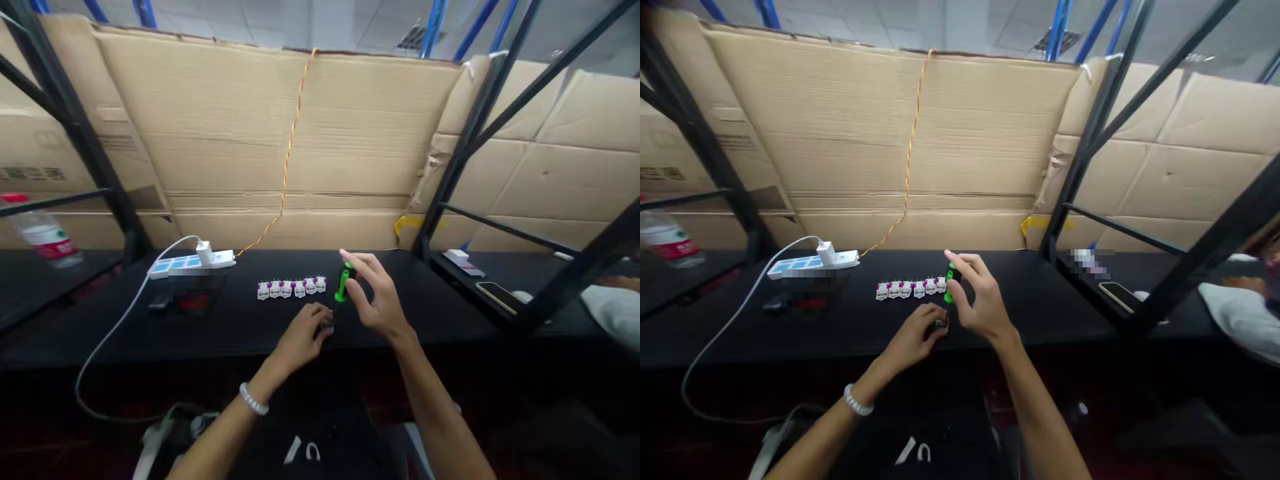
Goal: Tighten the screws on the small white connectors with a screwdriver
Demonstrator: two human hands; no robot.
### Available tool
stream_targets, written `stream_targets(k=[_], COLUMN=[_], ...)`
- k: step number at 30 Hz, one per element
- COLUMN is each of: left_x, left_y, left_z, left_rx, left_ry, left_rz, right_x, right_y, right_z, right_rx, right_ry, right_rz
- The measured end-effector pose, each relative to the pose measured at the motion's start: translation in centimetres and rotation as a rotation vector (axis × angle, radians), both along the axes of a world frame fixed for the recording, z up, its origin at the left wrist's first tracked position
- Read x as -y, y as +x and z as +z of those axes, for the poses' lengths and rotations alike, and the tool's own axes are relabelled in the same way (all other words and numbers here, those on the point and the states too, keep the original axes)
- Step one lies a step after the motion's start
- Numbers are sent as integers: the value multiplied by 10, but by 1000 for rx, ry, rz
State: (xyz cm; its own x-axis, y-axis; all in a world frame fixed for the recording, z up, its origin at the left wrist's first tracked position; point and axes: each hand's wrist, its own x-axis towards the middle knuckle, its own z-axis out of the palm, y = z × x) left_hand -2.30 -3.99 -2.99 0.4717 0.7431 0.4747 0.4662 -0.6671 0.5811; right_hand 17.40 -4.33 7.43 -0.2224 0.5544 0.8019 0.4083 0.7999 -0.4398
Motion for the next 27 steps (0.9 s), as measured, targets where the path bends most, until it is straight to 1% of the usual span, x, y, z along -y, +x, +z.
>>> stream_targets(k=[2,3,7,8,11,12,13,16,17,18,21,22,23,26,27], left_x=[0,1,1,1,1,2,2,2,2,2,1,1,1,1,1], left_y=[0,0,1,1,1,1,1,0,0,0,0,0,0,1,1], left_z=[1,1,1,1,1,1,1,2,1,1,0,-1,-1,0,1], left_rx=[-1,0,-3,-2,3,2,-1,-3,-3,-3,0,1,2,-3,-5], left_ry=[3,8,15,12,3,1,1,8,8,8,6,8,11,11,8], left_rz=[2,1,-3,-2,-8,-8,-8,-5,-4,-7,-11,-14,-16,-11,-10], right_x=[0,0,1,2,3,3,3,3,3,3,4,4,4,3,3], right_y=[1,1,0,0,1,1,1,1,1,1,3,4,4,5,5], right_z=[-1,-1,0,0,1,1,1,1,1,1,1,1,1,1,1], right_rx=[-2,-12,-20,-11,19,21,16,10,14,21,18,6,-4,-12,-5], right_ry=[-70,-68,64,57,-58,-76,-63,41,45,20,-111,-128,-113,3,15], right_rz=[103,106,-48,-36,122,139,118,-57,-76,-51,126,135,105,-92,-108])
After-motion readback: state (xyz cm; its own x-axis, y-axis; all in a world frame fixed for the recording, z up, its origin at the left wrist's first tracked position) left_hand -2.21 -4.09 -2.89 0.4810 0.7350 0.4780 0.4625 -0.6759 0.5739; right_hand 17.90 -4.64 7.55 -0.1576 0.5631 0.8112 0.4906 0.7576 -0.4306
